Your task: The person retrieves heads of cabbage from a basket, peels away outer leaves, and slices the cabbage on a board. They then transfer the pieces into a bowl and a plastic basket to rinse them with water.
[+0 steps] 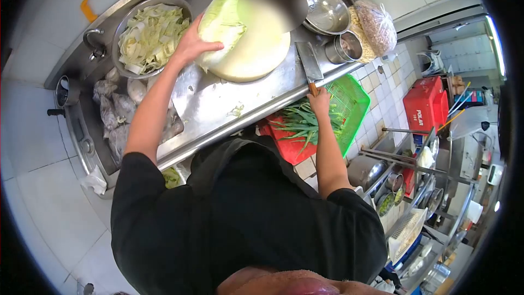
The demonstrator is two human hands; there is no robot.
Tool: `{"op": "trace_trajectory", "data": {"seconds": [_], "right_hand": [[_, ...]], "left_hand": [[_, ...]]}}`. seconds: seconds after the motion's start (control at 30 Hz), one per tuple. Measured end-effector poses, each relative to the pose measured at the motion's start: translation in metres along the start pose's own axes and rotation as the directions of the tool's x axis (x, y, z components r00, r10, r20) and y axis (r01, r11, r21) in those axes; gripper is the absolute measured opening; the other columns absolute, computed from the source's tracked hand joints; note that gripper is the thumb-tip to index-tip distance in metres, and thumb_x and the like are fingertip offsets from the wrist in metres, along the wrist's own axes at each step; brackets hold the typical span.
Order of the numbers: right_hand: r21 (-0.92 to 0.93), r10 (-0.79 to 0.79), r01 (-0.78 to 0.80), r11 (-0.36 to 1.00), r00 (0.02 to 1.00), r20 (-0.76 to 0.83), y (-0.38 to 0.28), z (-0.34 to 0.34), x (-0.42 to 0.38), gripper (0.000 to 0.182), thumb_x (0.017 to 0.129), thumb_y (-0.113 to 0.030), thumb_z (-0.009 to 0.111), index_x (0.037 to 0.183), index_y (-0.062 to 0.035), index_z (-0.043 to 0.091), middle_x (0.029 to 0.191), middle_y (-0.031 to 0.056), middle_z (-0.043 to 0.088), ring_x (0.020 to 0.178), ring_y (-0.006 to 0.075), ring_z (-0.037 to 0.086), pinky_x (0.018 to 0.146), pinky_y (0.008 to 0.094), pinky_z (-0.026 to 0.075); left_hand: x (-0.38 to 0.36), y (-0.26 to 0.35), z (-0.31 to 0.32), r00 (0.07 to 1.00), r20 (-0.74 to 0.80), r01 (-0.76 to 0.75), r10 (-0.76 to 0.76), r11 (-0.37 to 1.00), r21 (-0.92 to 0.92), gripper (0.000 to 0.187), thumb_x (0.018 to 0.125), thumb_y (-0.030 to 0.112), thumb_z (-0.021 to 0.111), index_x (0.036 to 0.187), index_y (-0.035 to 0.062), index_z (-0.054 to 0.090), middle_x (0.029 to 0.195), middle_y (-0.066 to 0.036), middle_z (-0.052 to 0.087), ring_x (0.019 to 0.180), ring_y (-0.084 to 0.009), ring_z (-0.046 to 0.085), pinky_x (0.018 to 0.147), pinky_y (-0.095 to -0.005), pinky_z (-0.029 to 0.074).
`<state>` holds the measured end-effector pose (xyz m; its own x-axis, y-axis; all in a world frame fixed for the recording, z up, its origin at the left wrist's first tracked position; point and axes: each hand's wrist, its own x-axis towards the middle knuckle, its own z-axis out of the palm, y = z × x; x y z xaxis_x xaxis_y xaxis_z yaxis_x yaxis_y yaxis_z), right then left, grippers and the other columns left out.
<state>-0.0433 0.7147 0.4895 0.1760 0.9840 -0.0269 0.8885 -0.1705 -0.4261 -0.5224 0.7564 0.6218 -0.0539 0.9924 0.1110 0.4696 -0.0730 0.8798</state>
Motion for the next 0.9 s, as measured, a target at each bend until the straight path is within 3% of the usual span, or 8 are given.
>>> {"op": "trace_trajectory", "data": {"seconds": [0.17,0.27,0.37,0.5,0.6,0.7,0.8,0.9], "right_hand": [[-0.018,0.264,-0.265,0.964,0.951,0.163,-0.017,-0.002,0.011,0.032,0.081,-0.017,0.062,0.109,-0.0030,0.056,0.104,0.0284,0.066,0.102,0.0468,0.063,0.088,0.0516,0.049],[0.112,0.267,-0.283,0.953,0.954,0.136,-0.026,-0.021,0.000,0.035,0.079,-0.020,0.065,0.109,-0.0048,0.058,0.098,0.0297,0.067,0.099,0.0462,0.064,0.086,0.0502,0.050],[0.463,0.130,-0.232,0.856,0.962,0.241,-0.011,-0.025,-0.023,0.033,0.080,-0.022,0.073,0.101,-0.0001,0.059,0.078,0.0137,0.064,0.071,0.0274,0.061,0.069,0.0399,0.050],[0.781,-0.008,-0.468,0.413,0.856,0.517,-0.054,-0.061,-0.041,0.031,0.081,-0.019,0.076,0.096,0.0024,0.059,0.071,0.0022,0.057,0.053,0.0122,0.048,0.051,0.0310,0.044],[0.746,-0.104,-0.456,0.485,0.817,0.567,-0.065,-0.040,-0.027,0.031,0.083,-0.017,0.074,0.099,0.0028,0.058,0.072,0.0055,0.059,0.048,0.0131,0.050,0.047,0.0293,0.044],[0.550,-0.145,-0.390,0.738,0.705,0.694,-0.080,-0.034,0.001,0.037,0.085,-0.016,0.070,0.112,0.0048,0.057,0.074,0.0108,0.062,0.052,0.0169,0.057,0.052,0.0316,0.049],[0.539,-0.134,-0.299,0.787,0.771,0.623,-0.101,-0.053,0.013,0.048,0.087,-0.016,0.065,0.128,0.0051,0.051,0.080,0.0187,0.065,0.057,0.0232,0.063,0.056,0.0357,0.053],[0.527,-0.225,-0.023,0.849,0.888,0.401,-0.112,-0.056,0.015,0.060,0.091,-0.028,0.064,0.139,0.0028,0.045,0.086,0.0212,0.066,0.065,0.0260,0.065,0.068,0.0410,0.054]], "left_hand": [[0.051,0.016,0.042,0.977,0.205,-0.198,0.061,0.615,0.763,0.112,0.061,0.035,0.089,0.153,0.0095,0.029,0.134,-0.018,0.055,0.120,-0.0375,0.054,0.102,-0.0509,0.042],[0.050,-0.001,0.072,0.981,0.162,-0.195,0.109,0.508,0.839,0.113,0.061,0.043,0.088,0.153,0.0108,0.030,0.133,-0.017,0.054,0.128,-0.0359,0.048,0.106,-0.0517,0.036],[0.023,-0.011,0.085,0.963,0.177,-0.239,0.204,0.337,0.911,0.115,0.060,0.049,0.087,0.152,0.0099,0.030,0.138,-0.017,0.048,0.133,-0.0374,0.040,0.110,-0.0524,0.029],[0.008,0.021,0.112,0.997,0.061,-0.076,0.047,0.471,0.879,0.122,0.058,0.057,0.086,0.154,0.0105,0.027,0.144,-0.018,0.041,0.136,-0.0371,0.035,0.112,-0.0636,0.021],[0.038,0.040,0.122,0.997,0.077,-0.054,-0.026,0.497,0.866,0.130,0.055,0.058,0.087,0.156,0.0097,0.022,0.146,-0.019,0.039,0.137,-0.0379,0.035,0.109,-0.0704,0.023],[0.066,0.038,0.142,0.989,0.137,-0.092,-0.062,0.468,0.879,0.134,0.054,0.055,0.089,0.157,0.0090,0.017,0.146,-0.018,0.040,0.136,-0.0372,0.039,0.107,-0.0744,0.026],[0.073,0.061,0.153,0.917,0.181,-0.010,-0.356,0.434,0.901,0.137,0.056,0.052,0.090,0.157,0.0063,0.011,0.150,-0.019,0.038,0.136,-0.0367,0.041,0.108,-0.0710,0.028],[0.069,0.064,0.160,0.917,0.133,0.028,-0.377,0.393,0.919,0.130,0.059,0.048,0.090,0.156,0.0041,0.016,0.147,-0.017,0.043,0.135,-0.0328,0.043,0.109,-0.0699,0.028]]}}
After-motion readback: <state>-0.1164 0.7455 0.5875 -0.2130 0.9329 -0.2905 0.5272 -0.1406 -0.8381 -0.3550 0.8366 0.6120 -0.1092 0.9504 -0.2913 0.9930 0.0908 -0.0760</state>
